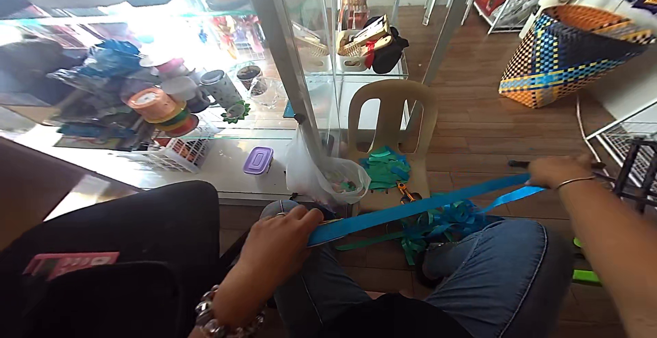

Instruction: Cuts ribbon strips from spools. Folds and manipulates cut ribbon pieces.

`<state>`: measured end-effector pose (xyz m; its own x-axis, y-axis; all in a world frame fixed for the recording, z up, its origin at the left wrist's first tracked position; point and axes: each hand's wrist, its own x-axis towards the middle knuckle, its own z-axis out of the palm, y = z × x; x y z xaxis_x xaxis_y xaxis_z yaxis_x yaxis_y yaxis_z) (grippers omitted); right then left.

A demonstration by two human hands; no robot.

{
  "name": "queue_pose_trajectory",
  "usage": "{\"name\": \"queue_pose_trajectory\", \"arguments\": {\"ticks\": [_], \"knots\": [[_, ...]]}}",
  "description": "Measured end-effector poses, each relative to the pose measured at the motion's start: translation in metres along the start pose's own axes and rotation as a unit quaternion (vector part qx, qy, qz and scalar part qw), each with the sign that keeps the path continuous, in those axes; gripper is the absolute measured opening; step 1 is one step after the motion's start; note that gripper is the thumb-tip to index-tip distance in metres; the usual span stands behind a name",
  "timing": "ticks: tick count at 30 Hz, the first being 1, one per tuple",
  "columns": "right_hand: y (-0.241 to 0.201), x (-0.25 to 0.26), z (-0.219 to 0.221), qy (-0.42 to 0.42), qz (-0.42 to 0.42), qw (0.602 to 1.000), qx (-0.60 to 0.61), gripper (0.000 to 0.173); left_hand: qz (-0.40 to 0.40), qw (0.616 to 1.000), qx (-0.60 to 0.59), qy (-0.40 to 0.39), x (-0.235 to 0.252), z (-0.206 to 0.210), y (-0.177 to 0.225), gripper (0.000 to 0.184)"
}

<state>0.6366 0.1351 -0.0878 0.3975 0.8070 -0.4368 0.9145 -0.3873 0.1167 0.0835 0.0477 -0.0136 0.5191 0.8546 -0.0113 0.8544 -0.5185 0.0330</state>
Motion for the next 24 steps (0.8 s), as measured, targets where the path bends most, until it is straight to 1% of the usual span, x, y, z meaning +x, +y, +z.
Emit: {"name": "queue_pose_trajectory", "arguments": {"ticks": [1, 2, 3, 4, 6, 7, 9, 10, 12, 15, 18, 19, 21, 24], "knots": [[-0.023, -0.007, 0.006, 0.015, -0.023, 0.999, 0.02, 0.05, -0.002, 1.0, 0.002, -0.013, 0.003, 0.0, 0.003, 0.04], [-0.048, -0.01, 0.012, 0.02, -0.058, 0.997, 0.052, 0.053, -0.002, 1.0, 0.006, -0.007, 0.002, -0.001, 0.004, 0.04], [-0.075, -0.01, 0.018, 0.016, -0.092, 0.992, 0.082, 0.051, -0.002, 1.0, 0.012, 0.013, 0.0, -0.003, 0.003, 0.04], [-0.102, -0.007, 0.026, 0.005, -0.121, 0.987, 0.107, 0.047, -0.005, 0.999, 0.022, 0.037, -0.005, -0.005, 0.001, 0.041], [-0.15, 0.007, 0.049, -0.035, -0.164, 0.978, 0.126, 0.037, -0.022, 0.996, 0.05, 0.064, -0.018, -0.012, -0.005, 0.042], [-0.17, 0.013, 0.063, -0.069, -0.168, 0.975, 0.126, 0.035, -0.037, 0.995, 0.064, 0.061, -0.025, -0.015, -0.008, 0.042], [-0.198, 0.023, 0.089, -0.128, -0.153, 0.973, 0.111, 0.038, -0.07, 0.994, 0.079, 0.039, -0.037, -0.021, -0.012, 0.044], [-0.207, 0.025, 0.1, -0.14, -0.142, 0.974, 0.106, 0.041, -0.079, 0.993, 0.079, 0.029, -0.041, -0.021, -0.014, 0.045], [-0.213, 0.022, 0.117, -0.13, -0.115, 0.979, 0.109, 0.043, -0.081, 0.993, 0.078, 0.021, -0.048, -0.018, -0.018, 0.045], [-0.214, 0.016, 0.121, -0.1, -0.087, 0.983, 0.126, 0.049, -0.076, 0.995, 0.058, 0.038, -0.05, -0.012, -0.022, 0.042], [-0.217, 0.005, 0.118, -0.082, -0.071, 0.991, 0.083, 0.066, -0.082, 0.995, 0.026, 0.058, -0.05, -0.004, -0.025, 0.041], [-0.218, 0.002, 0.118, -0.075, -0.067, 0.992, 0.078, 0.066, -0.083, 0.994, 0.014, 0.064, -0.049, -0.002, -0.025, 0.041], [-0.218, -0.002, 0.119, -0.071, -0.056, 0.994, 0.068, 0.061, -0.082, 0.995, -0.007, 0.064, -0.051, 0.001, -0.025, 0.042], [-0.204, 0.008, 0.116, -0.115, -0.049, 0.991, 0.051, 0.051, -0.078, 0.995, -0.045, 0.041, -0.053, 0.0, -0.022, 0.039]]}}
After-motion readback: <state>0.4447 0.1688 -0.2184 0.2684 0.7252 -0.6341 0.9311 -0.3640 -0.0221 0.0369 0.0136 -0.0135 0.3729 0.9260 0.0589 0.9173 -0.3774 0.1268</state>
